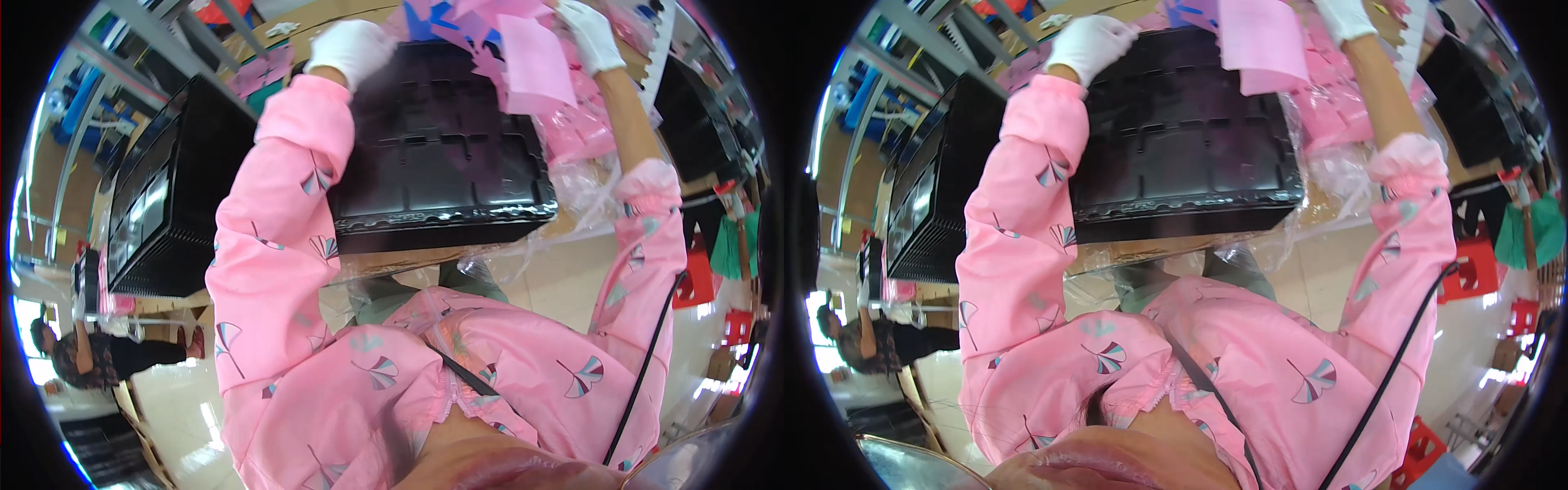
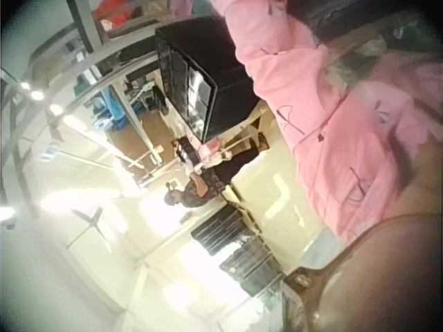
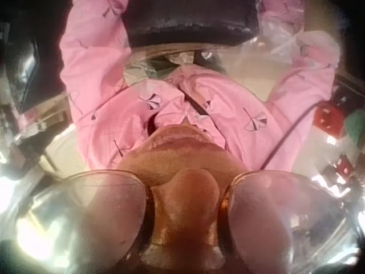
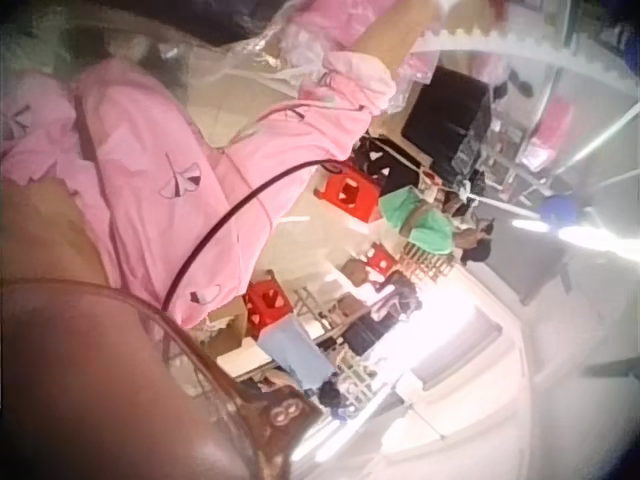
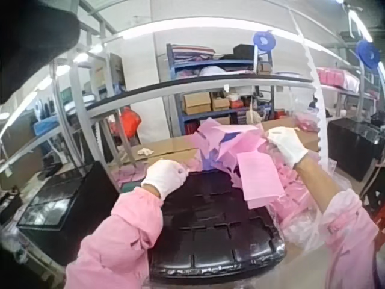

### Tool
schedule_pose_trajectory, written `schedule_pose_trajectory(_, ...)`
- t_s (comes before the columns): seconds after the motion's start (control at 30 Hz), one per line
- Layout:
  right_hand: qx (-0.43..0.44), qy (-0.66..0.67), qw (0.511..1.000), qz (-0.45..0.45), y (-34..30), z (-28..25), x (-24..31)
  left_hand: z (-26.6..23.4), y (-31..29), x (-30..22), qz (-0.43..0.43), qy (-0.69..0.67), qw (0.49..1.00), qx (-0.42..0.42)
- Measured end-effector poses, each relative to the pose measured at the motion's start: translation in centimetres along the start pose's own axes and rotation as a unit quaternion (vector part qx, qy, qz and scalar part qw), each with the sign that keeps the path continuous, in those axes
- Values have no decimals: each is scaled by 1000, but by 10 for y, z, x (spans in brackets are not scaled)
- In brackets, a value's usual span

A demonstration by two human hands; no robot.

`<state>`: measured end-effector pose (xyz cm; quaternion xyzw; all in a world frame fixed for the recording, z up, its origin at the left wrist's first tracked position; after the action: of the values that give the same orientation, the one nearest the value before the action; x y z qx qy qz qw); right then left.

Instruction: Apply adhesive strips to plastic product cases and layer with protective foam.

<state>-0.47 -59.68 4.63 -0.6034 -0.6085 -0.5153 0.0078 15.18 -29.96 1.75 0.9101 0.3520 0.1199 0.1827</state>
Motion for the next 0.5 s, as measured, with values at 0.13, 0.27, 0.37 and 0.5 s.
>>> schedule_pose_trajectory(0.13,-22,165,985,45,3,17,-8,-7,-19,164,-197,154,963,97)
schedule_pose_trajectory(0.27,77,-61,993,-62,-2,54,24,-23,-57,135,-200,-55,978,-29)
schedule_pose_trajectory(0.37,62,139,984,87,-3,85,19,-4,-89,59,-213,-532,809,129)
schedule_pose_trajectory(0.5,76,125,980,136,4,126,41,36,-111,-6,-168,-788,513,295)
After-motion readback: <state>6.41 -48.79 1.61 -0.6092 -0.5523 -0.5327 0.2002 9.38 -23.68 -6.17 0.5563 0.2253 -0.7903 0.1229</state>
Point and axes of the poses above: each hand's wrist, its own y-axis towards the middle knuckle, its own z-axis out of the palm, x = y × z, the point moved 7 cm from there along y, towards the middle knuckle, and after that the axes turned 9 degrees about y, right-handed, at the moved point
